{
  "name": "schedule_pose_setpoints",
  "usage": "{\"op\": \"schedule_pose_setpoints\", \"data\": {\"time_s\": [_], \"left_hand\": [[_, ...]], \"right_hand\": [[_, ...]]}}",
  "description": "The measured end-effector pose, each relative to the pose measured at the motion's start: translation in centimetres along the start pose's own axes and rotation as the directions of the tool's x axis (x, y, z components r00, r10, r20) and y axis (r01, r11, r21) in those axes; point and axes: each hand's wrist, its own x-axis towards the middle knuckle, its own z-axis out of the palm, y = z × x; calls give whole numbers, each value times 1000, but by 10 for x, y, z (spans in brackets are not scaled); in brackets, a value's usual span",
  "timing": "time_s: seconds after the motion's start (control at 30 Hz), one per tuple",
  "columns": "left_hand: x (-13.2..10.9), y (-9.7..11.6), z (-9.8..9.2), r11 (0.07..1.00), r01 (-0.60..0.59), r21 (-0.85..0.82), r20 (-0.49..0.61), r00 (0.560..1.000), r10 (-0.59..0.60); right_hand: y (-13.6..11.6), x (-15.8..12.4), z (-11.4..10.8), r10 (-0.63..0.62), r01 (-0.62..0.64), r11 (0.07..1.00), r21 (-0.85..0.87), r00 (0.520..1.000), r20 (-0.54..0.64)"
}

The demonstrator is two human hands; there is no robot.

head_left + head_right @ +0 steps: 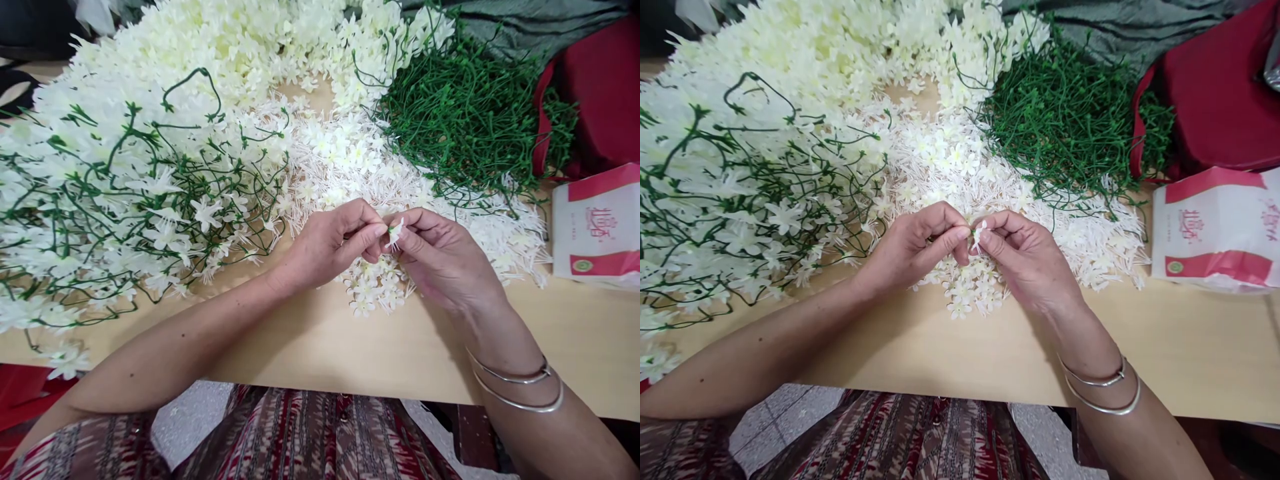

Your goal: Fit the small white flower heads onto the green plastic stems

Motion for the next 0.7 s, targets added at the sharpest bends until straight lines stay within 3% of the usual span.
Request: {"op": "schedule_pose_setpoints", "data": {"time_s": [0.3, 0.7], "left_hand": [[2, -4, -5, 1000, 23, 19, 49, 998, -24], [0, -10, 1, 993, 41, -112, 9, 999, -40]], "right_hand": [[-2, 0, 7, 104, -104, 993, 49, 995, -2], [5, 4, 4, 73, -73, 997, -5, 997, 27]]}}
